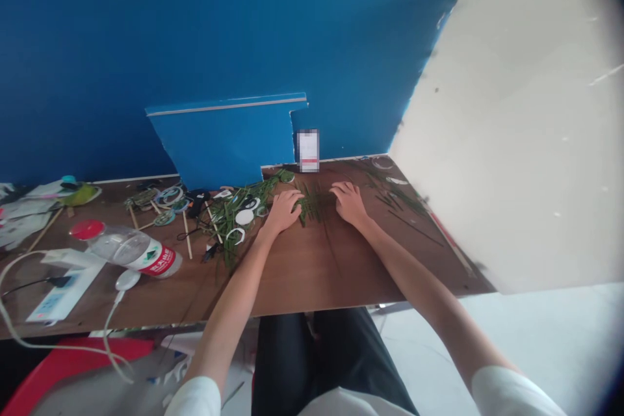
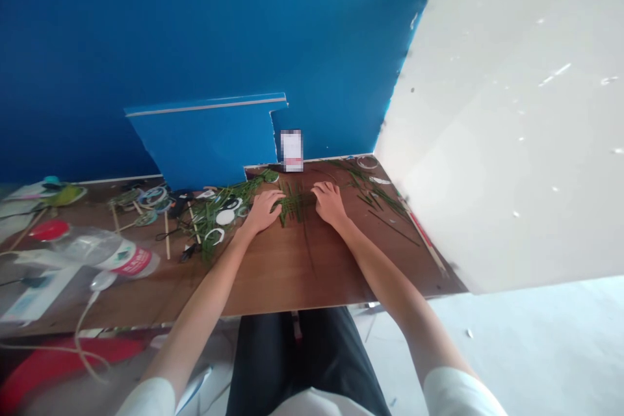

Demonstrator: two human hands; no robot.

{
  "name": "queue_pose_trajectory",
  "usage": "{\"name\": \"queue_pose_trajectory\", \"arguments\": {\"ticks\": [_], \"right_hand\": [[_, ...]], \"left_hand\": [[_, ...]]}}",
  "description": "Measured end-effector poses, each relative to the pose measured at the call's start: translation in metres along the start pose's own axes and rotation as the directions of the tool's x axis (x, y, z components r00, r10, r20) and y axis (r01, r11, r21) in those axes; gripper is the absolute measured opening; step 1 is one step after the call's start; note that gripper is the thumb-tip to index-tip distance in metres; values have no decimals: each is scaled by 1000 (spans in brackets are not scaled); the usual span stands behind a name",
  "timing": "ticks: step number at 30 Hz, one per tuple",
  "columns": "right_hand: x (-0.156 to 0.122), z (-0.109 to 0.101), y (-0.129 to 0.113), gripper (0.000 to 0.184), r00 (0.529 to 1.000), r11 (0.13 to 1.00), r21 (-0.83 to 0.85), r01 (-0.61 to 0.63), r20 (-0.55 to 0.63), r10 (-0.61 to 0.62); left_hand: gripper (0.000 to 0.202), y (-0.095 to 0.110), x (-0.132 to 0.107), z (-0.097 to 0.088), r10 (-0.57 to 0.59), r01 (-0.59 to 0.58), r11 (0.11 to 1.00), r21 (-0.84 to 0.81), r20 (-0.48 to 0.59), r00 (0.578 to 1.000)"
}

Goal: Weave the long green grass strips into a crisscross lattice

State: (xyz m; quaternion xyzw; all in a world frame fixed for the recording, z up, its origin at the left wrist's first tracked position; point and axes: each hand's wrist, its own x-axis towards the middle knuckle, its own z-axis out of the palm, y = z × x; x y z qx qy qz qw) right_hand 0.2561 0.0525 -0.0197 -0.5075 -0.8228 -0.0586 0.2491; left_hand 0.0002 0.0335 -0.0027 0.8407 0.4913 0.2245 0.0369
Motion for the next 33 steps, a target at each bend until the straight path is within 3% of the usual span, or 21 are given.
{"name": "queue_pose_trajectory", "arguments": {"ticks": [8, 16, 20, 25, 33], "right_hand": [[1, -7, -5, 40, 996, 993, -118, 17, 90, -7], [1, -6, -5, 47, 990, 993, -117, 16, 144, 1], [2, -7, -7, 59, 979, 990, -116, 84, 192, -61], [4, -7, -9, 57, 969, 984, -110, 138, 221, -111], [2, -8, -8, 46, 983, 988, -139, 72, 178, -46]], "left_hand": [[35, 14, 43, 8, -22, 23, 999, -31, 30, 999], [22, 12, 79, 21, 68, -70, 997, 16, 100, 993], [17, 12, 81, 26, 114, -115, 993, 2, 104, 988], [17, 10, 73, 31, 111, -109, 994, -26, 119, 987], [25, 10, 72, 33, 151, -161, 985, 56, 155, 976]]}}
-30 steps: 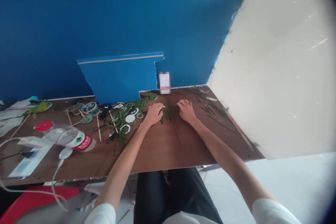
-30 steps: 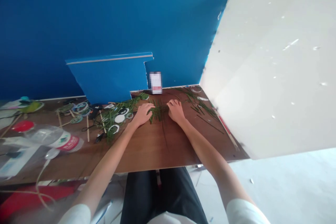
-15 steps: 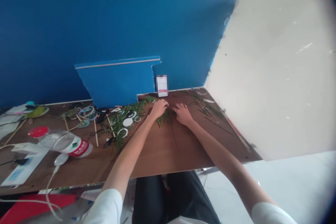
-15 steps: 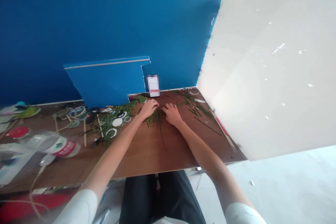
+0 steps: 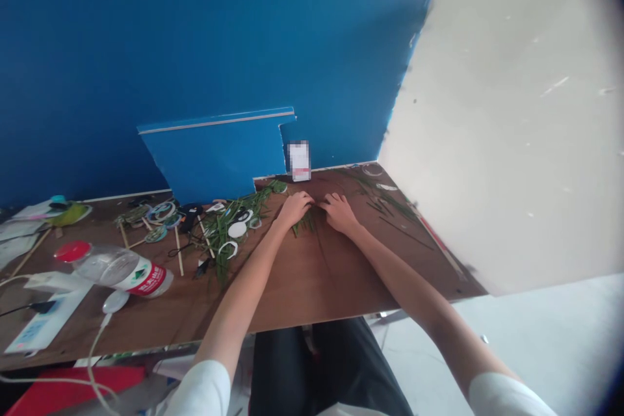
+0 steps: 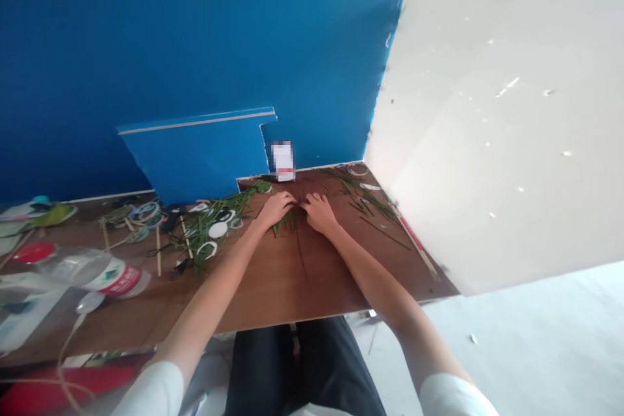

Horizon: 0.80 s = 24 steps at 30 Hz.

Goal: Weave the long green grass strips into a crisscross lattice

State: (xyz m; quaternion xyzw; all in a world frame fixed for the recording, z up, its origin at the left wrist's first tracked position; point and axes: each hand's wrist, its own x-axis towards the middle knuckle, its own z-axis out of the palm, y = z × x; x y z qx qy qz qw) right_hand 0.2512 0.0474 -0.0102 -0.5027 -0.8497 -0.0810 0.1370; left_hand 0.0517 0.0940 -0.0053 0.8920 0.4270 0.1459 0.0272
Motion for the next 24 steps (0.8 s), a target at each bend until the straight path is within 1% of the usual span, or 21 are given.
{"name": "queue_pose_trajectory", "arguments": {"ticks": [6, 14, 19, 24], "right_hand": [[-2, -2, -1, 38, 999, 999, 10, -52, 2, 52], [-4, -1, 1, 33, 996, 996, 14, -86, -20, 87], [-5, -1, 2, 31, 996, 996, 22, -87, -19, 88], [-5, -1, 3, 28, 996, 996, 28, -84, -18, 84]], "left_hand": [[36, 6, -3, 1, 35, -38, 994, 99, 31, 999], [42, 15, -8, -2, 28, -33, 983, 179, 30, 999], [49, 16, -5, -2, 37, -44, 981, 187, 42, 998], [50, 15, -5, 1, 30, -37, 982, 184, 40, 999]]}}
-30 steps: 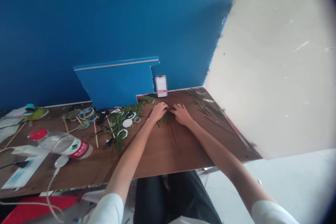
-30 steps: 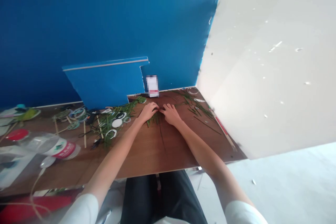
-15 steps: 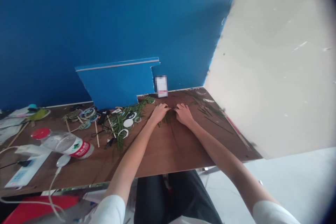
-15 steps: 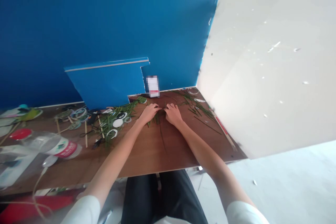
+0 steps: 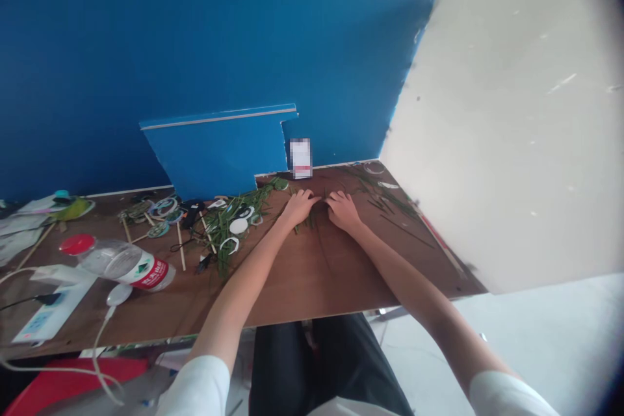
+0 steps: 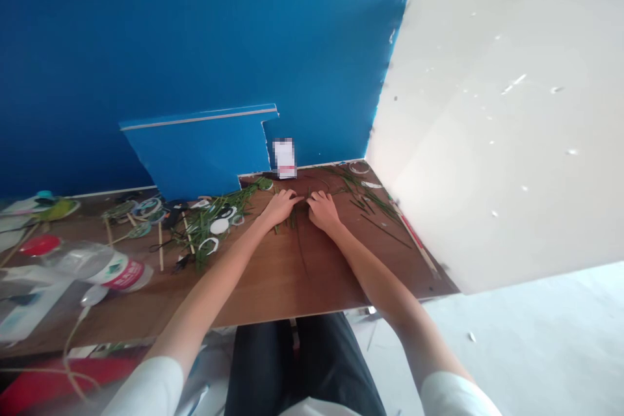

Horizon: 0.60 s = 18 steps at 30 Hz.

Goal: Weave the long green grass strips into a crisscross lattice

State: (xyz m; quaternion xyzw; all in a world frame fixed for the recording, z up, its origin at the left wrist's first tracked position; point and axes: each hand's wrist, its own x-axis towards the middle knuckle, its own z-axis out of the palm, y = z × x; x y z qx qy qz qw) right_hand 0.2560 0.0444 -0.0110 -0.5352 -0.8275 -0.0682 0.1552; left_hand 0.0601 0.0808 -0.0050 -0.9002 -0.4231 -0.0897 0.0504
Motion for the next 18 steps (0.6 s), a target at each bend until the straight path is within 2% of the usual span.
{"name": "queue_pose_trajectory", "arguments": {"ticks": [8, 18], "right_hand": [[0, 3, 0, 26, 1000, 1000, -14, 15, -21, -16], [1, 4, 0, 27, 1000, 1000, 4, 5, -21, -5]], "left_hand": [[52, 2, 7, -1, -14, 14, 1000, -1, 23, 1000], [64, 11, 18, -6, -30, 30, 1000, -4, 97, 995]]}}
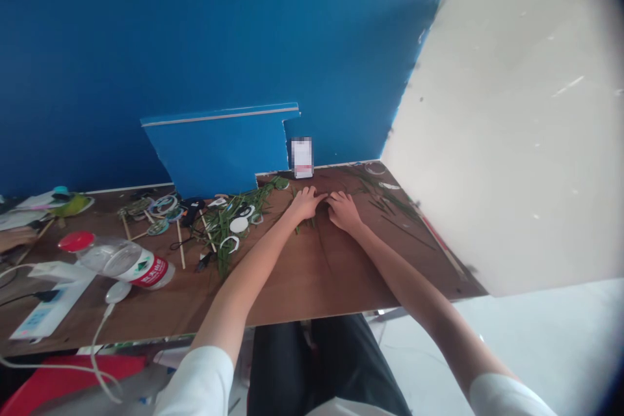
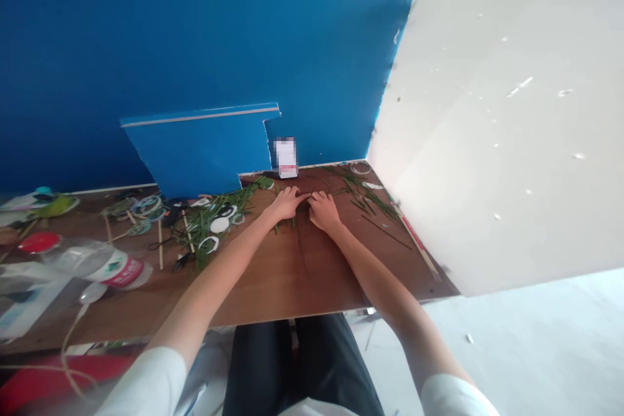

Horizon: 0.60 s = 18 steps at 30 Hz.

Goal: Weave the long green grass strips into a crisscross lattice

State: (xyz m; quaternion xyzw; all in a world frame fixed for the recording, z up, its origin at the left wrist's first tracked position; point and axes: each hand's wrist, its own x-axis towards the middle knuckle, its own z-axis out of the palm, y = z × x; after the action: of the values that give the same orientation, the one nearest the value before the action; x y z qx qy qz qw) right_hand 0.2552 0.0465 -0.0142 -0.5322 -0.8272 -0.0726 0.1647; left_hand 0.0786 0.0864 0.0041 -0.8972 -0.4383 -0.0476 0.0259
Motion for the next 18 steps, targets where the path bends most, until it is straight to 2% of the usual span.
{"name": "queue_pose_trajectory", "arguments": {"ticks": [6, 18], "right_hand": [[0, 2, 1, 24, 1000, 1000, -14, -2, -1, 2], [0, 2, 1, 23, 1000, 1000, -7, -6, -10, 6]], "left_hand": [[68, -1, 8, -2, -13, 12, 1000, 18, 76, 997], [66, 4, 8, -4, -75, 73, 997, 26, 96, 993]]}}
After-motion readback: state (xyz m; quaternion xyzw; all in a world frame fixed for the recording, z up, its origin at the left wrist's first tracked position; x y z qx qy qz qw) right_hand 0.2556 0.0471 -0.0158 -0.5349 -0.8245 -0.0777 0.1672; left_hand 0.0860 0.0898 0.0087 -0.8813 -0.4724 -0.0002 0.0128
